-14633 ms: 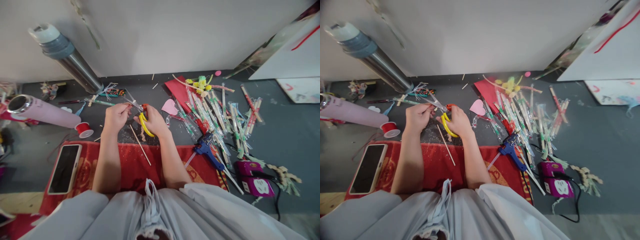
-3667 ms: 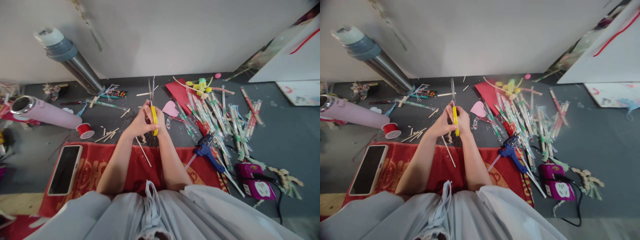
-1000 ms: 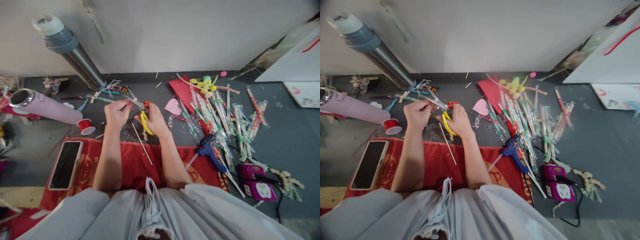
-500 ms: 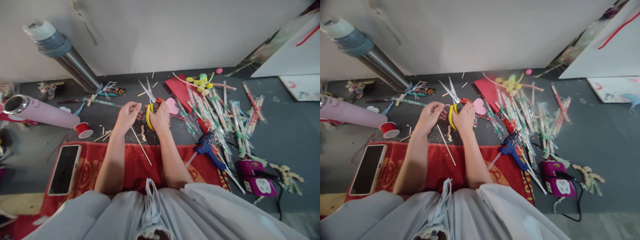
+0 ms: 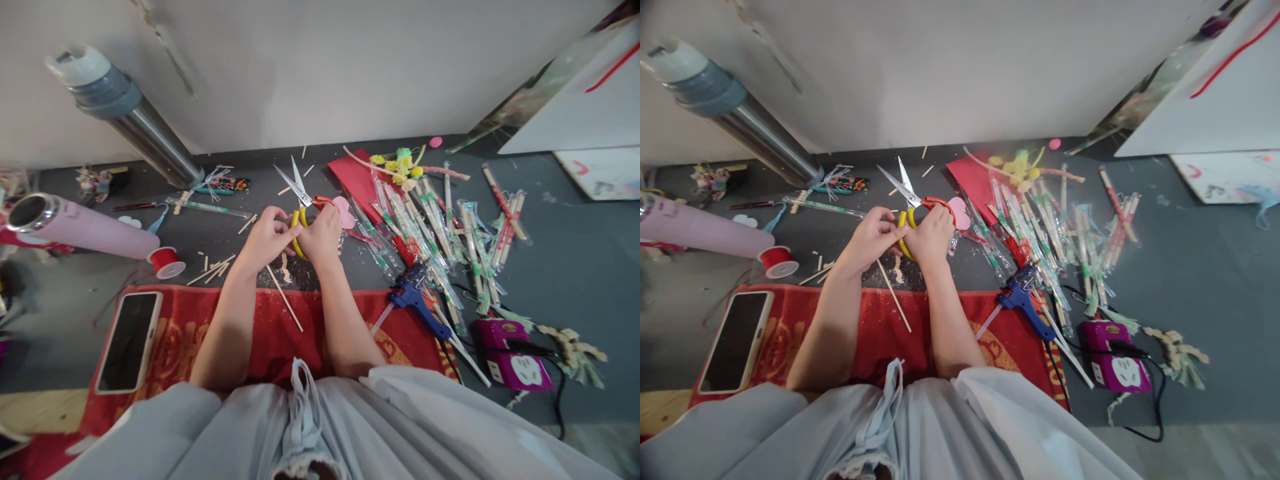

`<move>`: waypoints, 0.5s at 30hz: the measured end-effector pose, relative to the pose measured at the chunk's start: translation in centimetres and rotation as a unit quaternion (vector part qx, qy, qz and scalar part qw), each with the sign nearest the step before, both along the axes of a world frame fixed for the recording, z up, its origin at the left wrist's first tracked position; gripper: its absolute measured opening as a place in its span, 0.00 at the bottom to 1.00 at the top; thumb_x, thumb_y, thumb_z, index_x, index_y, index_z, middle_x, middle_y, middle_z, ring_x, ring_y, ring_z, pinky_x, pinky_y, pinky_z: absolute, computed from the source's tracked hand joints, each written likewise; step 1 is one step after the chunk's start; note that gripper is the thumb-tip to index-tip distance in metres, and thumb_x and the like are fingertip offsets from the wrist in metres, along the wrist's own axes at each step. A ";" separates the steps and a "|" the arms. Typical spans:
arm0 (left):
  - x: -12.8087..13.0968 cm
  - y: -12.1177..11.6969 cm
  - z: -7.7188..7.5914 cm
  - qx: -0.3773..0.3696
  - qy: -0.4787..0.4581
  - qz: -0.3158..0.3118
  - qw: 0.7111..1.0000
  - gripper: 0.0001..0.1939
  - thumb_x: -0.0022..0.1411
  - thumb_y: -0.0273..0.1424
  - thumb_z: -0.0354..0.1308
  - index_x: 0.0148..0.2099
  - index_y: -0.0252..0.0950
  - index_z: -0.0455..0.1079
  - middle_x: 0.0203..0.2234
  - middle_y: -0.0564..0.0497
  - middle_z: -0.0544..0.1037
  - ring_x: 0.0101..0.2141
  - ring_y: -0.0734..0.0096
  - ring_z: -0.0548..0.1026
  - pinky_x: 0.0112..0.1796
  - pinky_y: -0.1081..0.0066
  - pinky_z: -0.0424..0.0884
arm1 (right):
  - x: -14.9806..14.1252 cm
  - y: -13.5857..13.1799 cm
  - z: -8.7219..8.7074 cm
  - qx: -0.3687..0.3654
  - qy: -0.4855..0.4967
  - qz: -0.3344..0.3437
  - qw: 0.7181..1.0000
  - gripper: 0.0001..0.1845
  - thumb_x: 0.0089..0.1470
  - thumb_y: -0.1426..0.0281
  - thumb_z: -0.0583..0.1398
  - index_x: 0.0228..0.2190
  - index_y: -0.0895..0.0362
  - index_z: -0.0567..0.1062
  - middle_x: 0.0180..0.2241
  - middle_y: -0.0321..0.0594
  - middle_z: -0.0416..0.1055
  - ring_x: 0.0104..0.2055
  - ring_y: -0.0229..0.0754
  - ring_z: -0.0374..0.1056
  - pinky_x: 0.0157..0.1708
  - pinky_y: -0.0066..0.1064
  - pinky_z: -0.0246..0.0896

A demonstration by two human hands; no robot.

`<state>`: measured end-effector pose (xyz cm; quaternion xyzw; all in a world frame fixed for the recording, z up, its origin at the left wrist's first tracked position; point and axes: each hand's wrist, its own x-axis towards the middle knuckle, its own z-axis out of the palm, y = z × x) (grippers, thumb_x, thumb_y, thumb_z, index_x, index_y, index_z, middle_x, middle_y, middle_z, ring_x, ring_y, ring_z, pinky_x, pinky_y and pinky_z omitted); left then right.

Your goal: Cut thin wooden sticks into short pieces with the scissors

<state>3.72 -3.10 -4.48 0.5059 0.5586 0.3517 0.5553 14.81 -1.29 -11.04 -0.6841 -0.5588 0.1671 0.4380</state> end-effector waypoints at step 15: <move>-1.3 0.1 0.2 0.000 -0.039 -0.033 0.999 0.22 0.51 0.32 0.67 0.33 0.38 0.52 0.21 0.62 0.68 0.19 0.82 0.71 0.19 0.79 0.73 | -0.4 -0.4 0.4 0.026 0.003 0.021 0.999 0.32 0.46 0.51 0.63 0.43 0.63 0.66 0.44 0.58 0.67 0.51 0.58 0.63 0.54 0.55 0.56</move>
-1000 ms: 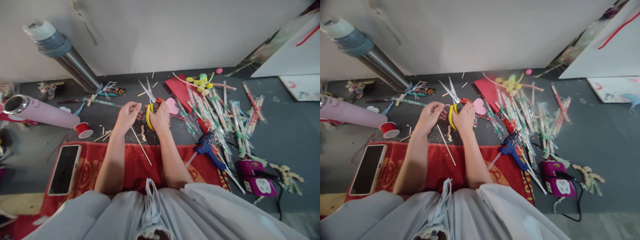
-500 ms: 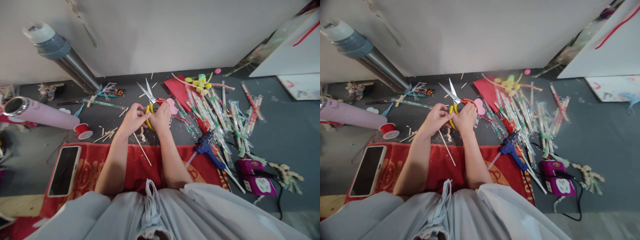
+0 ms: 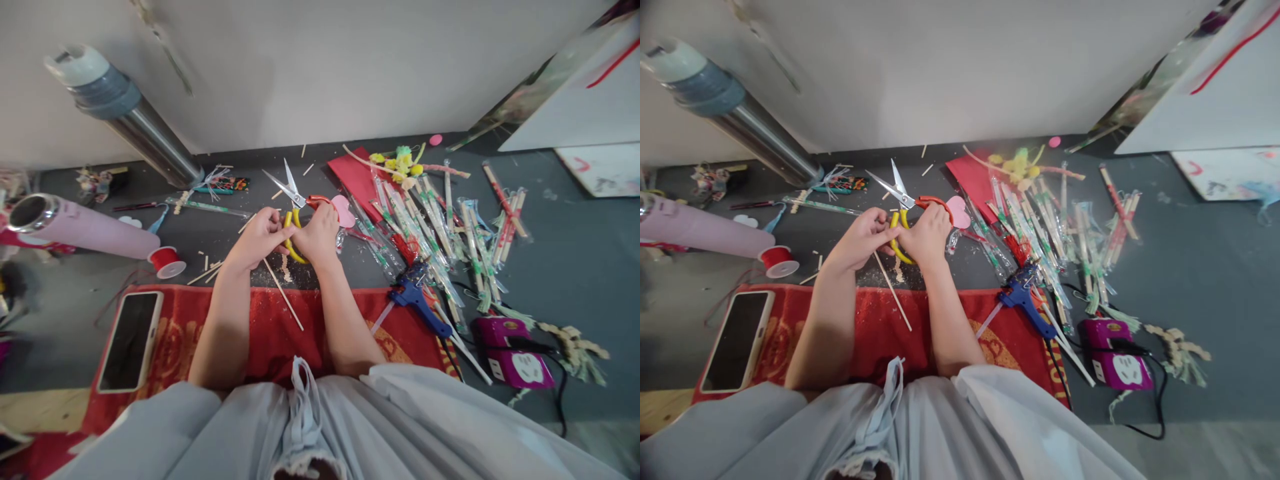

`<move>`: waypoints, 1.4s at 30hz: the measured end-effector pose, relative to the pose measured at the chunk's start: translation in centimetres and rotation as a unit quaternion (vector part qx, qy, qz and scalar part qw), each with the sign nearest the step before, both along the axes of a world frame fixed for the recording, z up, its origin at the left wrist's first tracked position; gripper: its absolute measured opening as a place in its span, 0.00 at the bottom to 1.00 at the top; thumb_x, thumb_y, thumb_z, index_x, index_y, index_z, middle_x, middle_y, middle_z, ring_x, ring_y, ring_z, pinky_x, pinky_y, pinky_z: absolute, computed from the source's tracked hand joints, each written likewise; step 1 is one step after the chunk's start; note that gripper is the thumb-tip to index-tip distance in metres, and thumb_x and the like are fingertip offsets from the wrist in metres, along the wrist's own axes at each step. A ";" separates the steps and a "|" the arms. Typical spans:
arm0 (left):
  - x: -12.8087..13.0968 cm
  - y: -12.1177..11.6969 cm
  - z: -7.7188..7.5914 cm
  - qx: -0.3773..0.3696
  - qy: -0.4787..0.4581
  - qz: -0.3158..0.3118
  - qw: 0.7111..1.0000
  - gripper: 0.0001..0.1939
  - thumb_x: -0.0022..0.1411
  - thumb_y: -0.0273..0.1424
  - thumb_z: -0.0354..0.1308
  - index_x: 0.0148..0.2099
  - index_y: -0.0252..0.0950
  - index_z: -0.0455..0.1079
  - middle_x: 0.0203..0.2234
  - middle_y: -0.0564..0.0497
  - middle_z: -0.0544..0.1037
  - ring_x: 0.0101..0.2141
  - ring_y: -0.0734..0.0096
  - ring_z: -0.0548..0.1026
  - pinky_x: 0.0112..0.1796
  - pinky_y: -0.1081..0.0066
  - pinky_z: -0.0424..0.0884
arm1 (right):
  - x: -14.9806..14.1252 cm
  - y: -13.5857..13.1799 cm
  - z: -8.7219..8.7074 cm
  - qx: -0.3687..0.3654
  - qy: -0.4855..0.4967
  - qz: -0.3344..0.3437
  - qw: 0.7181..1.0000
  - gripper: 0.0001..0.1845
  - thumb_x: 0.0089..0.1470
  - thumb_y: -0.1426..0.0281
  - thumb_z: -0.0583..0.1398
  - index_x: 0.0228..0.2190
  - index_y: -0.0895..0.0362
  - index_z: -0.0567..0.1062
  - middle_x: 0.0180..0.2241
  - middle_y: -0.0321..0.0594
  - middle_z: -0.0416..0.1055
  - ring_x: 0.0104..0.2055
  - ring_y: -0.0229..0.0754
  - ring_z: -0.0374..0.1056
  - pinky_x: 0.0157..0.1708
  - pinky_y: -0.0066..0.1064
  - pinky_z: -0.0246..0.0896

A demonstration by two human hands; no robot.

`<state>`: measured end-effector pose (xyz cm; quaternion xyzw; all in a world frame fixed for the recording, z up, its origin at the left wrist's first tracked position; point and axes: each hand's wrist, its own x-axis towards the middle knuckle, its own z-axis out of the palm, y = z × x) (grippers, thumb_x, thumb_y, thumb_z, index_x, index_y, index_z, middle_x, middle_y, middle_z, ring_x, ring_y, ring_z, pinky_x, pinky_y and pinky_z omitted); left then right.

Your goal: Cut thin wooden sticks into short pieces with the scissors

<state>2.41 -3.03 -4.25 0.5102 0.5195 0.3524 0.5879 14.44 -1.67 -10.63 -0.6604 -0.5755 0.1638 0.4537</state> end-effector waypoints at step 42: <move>-4.4 0.9 -0.8 0.383 0.326 0.124 0.855 0.10 0.61 0.29 0.55 0.34 0.38 0.78 0.30 0.50 0.81 0.33 0.70 0.78 0.37 0.73 0.73 | -0.1 -1.0 1.3 -0.018 0.032 0.257 0.966 0.33 0.50 0.44 0.60 0.44 0.58 0.67 0.42 0.48 0.71 0.46 0.48 0.67 0.49 0.45 0.64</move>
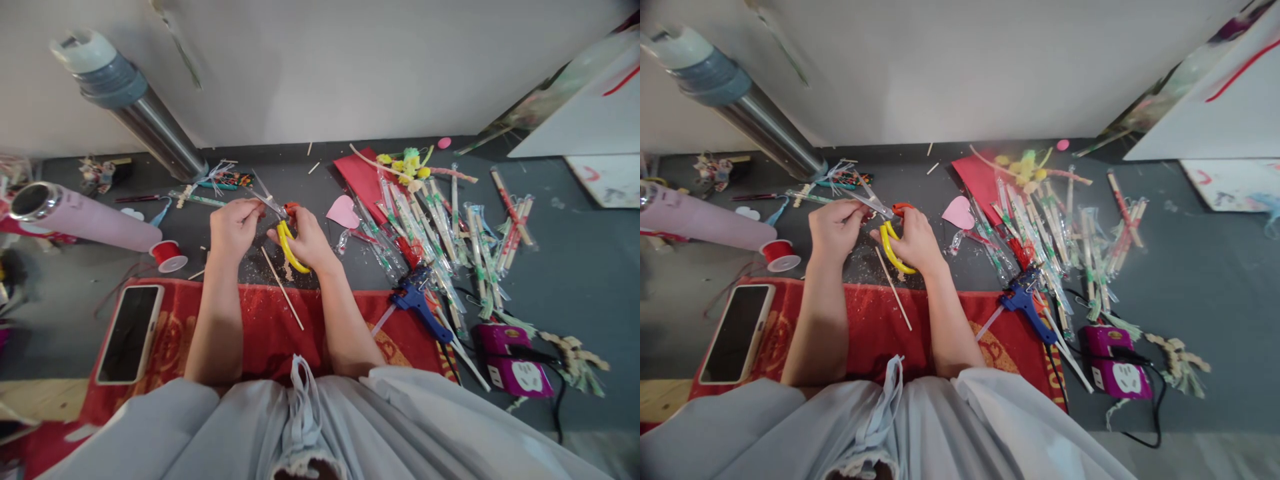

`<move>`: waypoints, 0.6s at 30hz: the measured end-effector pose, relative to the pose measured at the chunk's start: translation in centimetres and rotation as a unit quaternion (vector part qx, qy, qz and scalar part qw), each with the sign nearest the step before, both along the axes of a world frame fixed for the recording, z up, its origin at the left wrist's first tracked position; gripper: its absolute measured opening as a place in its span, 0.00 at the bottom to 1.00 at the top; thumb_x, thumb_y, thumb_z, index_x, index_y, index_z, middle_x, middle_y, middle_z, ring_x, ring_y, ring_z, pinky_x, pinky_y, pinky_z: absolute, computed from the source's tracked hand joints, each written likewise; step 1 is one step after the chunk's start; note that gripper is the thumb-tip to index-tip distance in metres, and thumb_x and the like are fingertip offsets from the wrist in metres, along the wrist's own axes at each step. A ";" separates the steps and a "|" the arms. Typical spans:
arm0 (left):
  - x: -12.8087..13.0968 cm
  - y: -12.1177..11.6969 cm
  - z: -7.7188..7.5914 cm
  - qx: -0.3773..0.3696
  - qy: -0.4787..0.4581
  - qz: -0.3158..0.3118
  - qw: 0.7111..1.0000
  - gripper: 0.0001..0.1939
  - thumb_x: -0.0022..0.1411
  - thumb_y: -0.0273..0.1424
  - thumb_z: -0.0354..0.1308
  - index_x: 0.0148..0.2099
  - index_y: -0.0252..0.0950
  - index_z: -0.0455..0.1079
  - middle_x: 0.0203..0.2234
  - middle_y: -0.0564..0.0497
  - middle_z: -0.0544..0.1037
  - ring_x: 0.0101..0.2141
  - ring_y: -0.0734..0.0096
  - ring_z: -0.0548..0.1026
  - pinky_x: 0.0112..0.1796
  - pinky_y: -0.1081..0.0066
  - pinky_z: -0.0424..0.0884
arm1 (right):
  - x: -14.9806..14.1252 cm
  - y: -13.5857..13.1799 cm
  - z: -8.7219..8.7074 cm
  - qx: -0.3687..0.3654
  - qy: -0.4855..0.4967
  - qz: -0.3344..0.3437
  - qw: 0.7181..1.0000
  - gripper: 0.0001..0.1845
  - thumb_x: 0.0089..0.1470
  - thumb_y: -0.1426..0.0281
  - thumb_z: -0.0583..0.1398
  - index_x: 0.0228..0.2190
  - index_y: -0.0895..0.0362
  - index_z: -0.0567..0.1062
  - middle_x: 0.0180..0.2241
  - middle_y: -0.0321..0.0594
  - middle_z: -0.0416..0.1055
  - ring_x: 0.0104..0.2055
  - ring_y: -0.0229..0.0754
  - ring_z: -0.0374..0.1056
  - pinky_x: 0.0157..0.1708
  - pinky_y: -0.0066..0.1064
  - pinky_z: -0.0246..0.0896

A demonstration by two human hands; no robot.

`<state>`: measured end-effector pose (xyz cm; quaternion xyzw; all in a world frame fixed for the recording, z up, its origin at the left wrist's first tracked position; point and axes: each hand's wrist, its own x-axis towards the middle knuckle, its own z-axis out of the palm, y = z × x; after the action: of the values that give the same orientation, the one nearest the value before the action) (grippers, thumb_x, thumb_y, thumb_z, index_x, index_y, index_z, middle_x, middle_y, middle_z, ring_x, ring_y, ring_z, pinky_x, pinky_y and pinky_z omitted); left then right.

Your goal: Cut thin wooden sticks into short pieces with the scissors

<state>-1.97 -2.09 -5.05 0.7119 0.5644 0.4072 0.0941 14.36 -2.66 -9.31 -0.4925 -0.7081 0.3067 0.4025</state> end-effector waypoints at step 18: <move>0.8 0.1 -0.3 0.024 -0.006 0.040 0.999 0.14 0.66 0.41 0.52 0.40 0.38 0.75 0.32 0.49 0.79 0.35 0.68 0.78 0.41 0.68 0.73 | 0.3 -0.2 2.2 -0.102 -0.005 -0.015 0.995 0.28 0.50 0.44 0.58 0.34 0.57 0.71 0.30 0.38 0.70 0.31 0.38 0.63 0.35 0.32 0.59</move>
<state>-1.13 -1.97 -5.39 0.6884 0.5817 0.4285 0.0644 14.61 -2.85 -7.07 -0.5430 -0.6680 0.3685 0.3508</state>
